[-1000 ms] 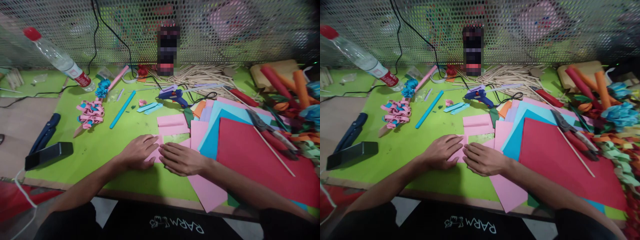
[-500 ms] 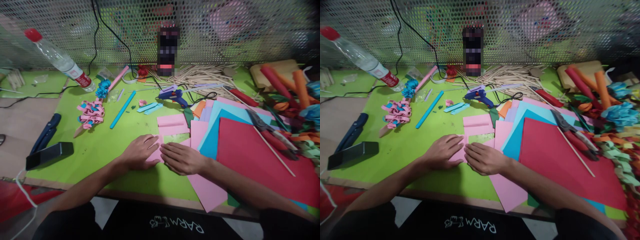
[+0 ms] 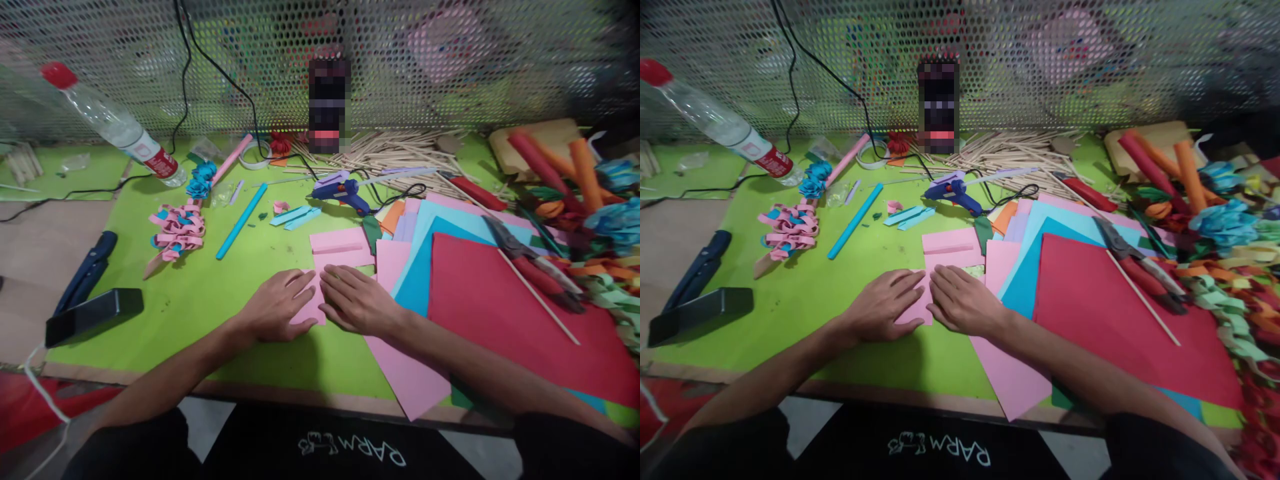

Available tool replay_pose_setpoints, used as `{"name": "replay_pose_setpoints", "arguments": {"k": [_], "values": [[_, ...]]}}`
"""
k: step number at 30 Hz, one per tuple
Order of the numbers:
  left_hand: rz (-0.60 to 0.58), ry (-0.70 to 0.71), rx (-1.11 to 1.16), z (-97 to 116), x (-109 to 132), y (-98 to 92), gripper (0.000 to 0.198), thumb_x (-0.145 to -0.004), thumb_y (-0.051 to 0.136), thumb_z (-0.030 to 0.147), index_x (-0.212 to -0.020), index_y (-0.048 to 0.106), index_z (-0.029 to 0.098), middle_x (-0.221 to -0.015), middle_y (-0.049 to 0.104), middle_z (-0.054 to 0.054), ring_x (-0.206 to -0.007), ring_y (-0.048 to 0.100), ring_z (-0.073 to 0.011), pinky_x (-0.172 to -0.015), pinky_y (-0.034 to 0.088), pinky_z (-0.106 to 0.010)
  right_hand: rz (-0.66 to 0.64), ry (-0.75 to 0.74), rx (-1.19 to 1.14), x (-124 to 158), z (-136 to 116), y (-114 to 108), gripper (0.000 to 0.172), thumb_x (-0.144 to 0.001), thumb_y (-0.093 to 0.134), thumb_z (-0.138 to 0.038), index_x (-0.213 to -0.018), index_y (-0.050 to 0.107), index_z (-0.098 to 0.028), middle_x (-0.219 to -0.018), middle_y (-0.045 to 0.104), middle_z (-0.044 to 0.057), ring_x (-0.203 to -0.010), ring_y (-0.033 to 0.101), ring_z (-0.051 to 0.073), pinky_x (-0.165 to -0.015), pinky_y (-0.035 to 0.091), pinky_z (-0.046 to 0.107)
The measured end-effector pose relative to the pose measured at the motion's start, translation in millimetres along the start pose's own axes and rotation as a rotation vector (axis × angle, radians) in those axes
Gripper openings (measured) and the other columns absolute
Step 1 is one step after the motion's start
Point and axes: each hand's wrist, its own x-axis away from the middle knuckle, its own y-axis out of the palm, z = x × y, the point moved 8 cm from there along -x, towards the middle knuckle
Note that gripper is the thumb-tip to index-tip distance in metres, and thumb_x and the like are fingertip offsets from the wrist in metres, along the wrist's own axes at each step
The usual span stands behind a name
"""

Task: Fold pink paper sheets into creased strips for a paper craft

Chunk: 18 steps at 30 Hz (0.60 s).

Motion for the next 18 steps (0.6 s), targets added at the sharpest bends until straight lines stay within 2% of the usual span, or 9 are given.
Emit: {"name": "replay_pose_setpoints", "arguments": {"k": [9, 18], "values": [[-0.011, -0.005, 0.022, -1.8, -0.6, 1.2, 0.051, -0.092, 0.052, 0.053, -0.123, 0.057, 0.014, -0.144, 0.049, -0.018, -0.124, 0.049, -0.0353, -0.103, 0.045, -0.051, -0.040, -0.001, -0.018, -2.2, 4.1, -0.2, 0.043, -0.096, 0.054, -0.038, -0.118, 0.062, -0.001, -0.122, 0.065, 0.022, -0.122, 0.056, 0.033, -0.099, 0.052, 0.049], [-0.015, -0.001, 0.041, -2.2, -1.0, -0.5, 0.048, -0.091, 0.054, 0.051, -0.120, 0.058, 0.014, -0.144, 0.049, -0.018, -0.124, 0.048, -0.0349, -0.103, 0.044, -0.050, 0.019, -0.317, 0.023, 10.0, -31.1, -9.2, 0.019, -0.096, 0.059, -0.025, -0.098, 0.067, -0.008, -0.096, 0.071, 0.013, -0.097, 0.065, 0.023, -0.083, 0.056, 0.038]]}}
